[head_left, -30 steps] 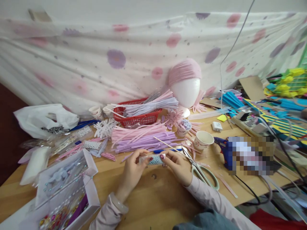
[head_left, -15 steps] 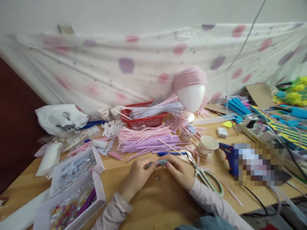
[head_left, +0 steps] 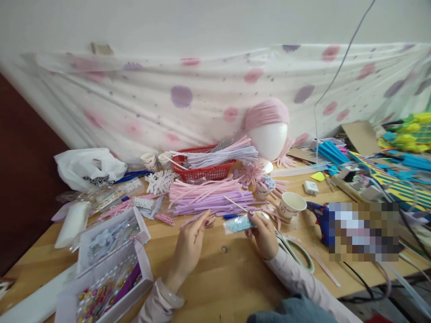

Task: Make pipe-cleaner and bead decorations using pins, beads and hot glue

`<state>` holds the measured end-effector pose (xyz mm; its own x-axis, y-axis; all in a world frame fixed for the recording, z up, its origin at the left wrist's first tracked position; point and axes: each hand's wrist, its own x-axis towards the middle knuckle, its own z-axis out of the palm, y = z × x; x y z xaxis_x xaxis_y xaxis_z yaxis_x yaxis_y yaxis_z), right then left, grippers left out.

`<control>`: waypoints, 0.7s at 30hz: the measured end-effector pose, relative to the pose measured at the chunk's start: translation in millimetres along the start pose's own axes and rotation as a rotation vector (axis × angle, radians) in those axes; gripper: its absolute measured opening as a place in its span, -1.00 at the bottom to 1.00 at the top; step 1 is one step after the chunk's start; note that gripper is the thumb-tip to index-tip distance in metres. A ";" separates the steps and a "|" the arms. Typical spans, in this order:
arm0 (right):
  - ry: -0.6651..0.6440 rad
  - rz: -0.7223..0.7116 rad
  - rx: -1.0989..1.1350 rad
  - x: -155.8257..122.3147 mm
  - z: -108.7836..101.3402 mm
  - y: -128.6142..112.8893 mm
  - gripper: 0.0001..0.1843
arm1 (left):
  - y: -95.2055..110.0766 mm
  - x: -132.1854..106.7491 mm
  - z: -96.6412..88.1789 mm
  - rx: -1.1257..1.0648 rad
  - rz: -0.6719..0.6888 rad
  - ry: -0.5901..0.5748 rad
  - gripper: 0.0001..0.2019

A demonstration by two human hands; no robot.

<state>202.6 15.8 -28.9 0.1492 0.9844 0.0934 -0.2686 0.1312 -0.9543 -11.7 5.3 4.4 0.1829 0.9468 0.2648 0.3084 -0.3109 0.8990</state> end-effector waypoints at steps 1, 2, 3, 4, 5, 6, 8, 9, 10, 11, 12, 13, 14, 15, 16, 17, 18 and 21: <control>0.043 -0.003 0.045 2.5 -0.5 1.0 -0.57 | -1.4 -3.0 -3.3 -0.003 -0.008 0.008 -0.58; 0.069 -0.010 0.068 4.8 -0.6 1.0 -0.55 | -3.0 -6.4 -6.3 -0.003 -0.008 0.013 -0.56; 0.083 -0.018 0.078 6.7 -0.4 -0.4 -0.54 | -4.9 -9.9 -9.0 -0.003 0.002 0.013 -0.53; 0.090 -0.020 0.090 8.2 0.1 -2.9 -0.53 | -6.8 -13.5 -11.3 -0.002 0.021 0.004 -0.51; 0.086 -0.019 0.096 9.1 0.7 -6.4 -0.54 | -8.5 -17.0 -13.3 -0.003 0.048 -0.010 -0.51; 0.074 -0.017 0.097 9.7 1.5 -10.7 -0.54 | -10.0 -20.2 -14.9 -0.004 0.078 -0.029 -0.51; 0.026 -0.009 0.080 10.4 3.1 -20.3 -0.55 | -11.9 -25.5 -16.4 -0.008 0.141 -0.060 -0.54; -0.010 0.000 0.059 10.9 3.8 -24.9 -0.56 | -12.2 -27.6 -16.4 -0.021 0.165 -0.060 -0.56; -0.050 0.010 0.027 11.9 4.4 -29.2 -0.57 | -12.0 -29.2 -16.0 -0.049 0.184 -0.042 -0.57; -0.089 0.019 -0.011 13.3 4.9 -33.2 -0.56 | -11.5 -30.6 -15.2 -0.092 0.189 -0.011 -0.59; -0.123 0.026 -0.053 15.2 5.5 -36.9 -0.55 | -10.6 -31.7 -14.3 -0.143 0.168 0.029 -0.61; -0.151 0.028 -0.098 17.3 6.1 -40.6 -0.54 | -9.4 -32.7 -13.6 -0.195 0.126 0.073 -0.64; -0.171 0.026 -0.142 19.5 7.0 -44.4 -0.52 | -8.1 -33.5 -13.1 -0.240 0.070 0.111 -0.67; -0.190 0.022 -0.186 21.4 8.2 -48.5 -0.50 | -6.7 -34.1 -13.0 -0.275 0.013 0.137 -0.70; -0.217 0.019 -0.235 22.8 9.6 -52.8 -0.50 | -5.4 -34.6 -13.3 -0.299 -0.038 0.151 -0.73; -0.257 0.019 -0.297 23.5 11.4 -57.4 -0.49 | -4.1 -35.0 -13.9 -0.315 -0.078 0.156 -0.75; -0.307 0.020 -0.371 23.5 13.4 -61.9 -0.49 | -3.1 -35.1 -14.6 -0.328 -0.101 0.156 -0.76; -0.446 0.030 -0.597 20.0 20.4 -71.3 -0.47 | -0.4 -35.2 -15.7 -0.356 -0.175 0.113 -0.73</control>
<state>205.4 28.6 46.8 -0.2848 0.9573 0.0501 0.3153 0.1429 -0.9382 -33.0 -26.6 0.2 0.0470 0.9921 0.1163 -0.0200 -0.1154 0.9931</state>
